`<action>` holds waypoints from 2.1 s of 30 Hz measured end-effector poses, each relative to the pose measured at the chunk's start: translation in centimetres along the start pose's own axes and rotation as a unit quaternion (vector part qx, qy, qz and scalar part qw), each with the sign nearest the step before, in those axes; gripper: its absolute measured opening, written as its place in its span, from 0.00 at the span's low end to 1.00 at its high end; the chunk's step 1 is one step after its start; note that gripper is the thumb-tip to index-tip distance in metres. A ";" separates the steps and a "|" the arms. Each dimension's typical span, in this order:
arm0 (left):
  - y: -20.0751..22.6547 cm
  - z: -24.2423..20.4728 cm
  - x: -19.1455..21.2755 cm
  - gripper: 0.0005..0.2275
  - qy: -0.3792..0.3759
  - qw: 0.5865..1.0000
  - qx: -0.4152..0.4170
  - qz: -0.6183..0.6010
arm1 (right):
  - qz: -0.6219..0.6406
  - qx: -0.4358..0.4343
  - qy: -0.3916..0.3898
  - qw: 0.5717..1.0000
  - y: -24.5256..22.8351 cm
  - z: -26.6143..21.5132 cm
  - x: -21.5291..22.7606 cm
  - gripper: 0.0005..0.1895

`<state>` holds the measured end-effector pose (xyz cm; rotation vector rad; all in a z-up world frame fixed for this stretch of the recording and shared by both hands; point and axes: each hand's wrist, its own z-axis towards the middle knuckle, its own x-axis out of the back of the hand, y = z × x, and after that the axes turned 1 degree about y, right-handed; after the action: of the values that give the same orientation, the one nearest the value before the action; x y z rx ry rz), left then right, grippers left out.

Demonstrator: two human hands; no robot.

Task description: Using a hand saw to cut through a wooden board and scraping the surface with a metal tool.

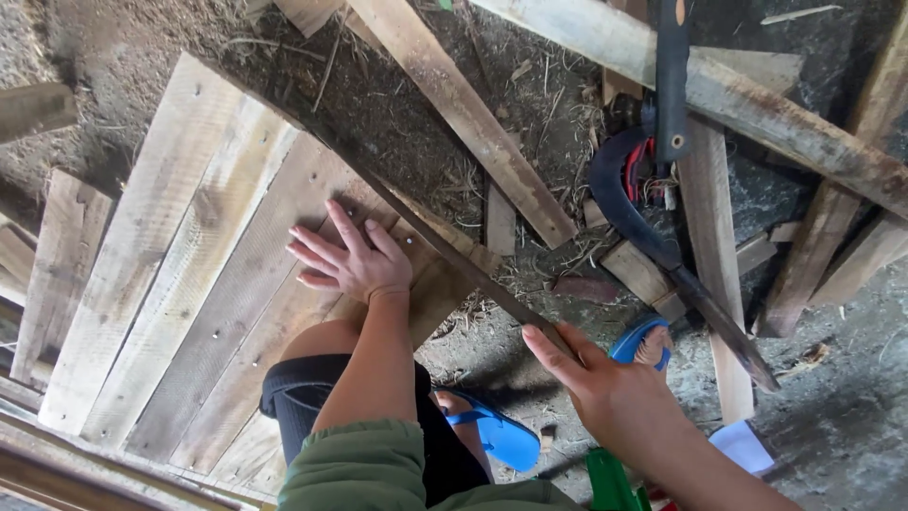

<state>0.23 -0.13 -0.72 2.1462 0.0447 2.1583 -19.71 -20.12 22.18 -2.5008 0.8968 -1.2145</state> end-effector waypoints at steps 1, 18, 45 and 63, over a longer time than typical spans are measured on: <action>-0.1 0.0 0.0 0.28 0.003 1.000 -0.002 -0.002 | 0.000 -0.001 0.004 1.000 0.4 -0.5 -0.7 0.43; 0.3 0.2 0.8 0.29 -0.037 0.999 0.010 -0.020 | -0.018 0.052 0.068 0.996 0.6 4.6 -0.8 0.38; -0.1 -0.2 0.0 0.30 -0.013 1.000 0.001 0.002 | -0.038 -0.058 0.091 0.993 3.2 -2.2 -3.9 0.31; -0.3 -0.1 0.2 0.29 -0.029 1.000 0.002 0.011 | 0.010 -0.010 0.007 1.000 -0.6 0.1 -1.7 0.39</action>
<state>0.19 0.15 -0.52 2.2212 0.0201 2.1069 -20.19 -18.64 21.31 -2.4962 0.9395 -1.2249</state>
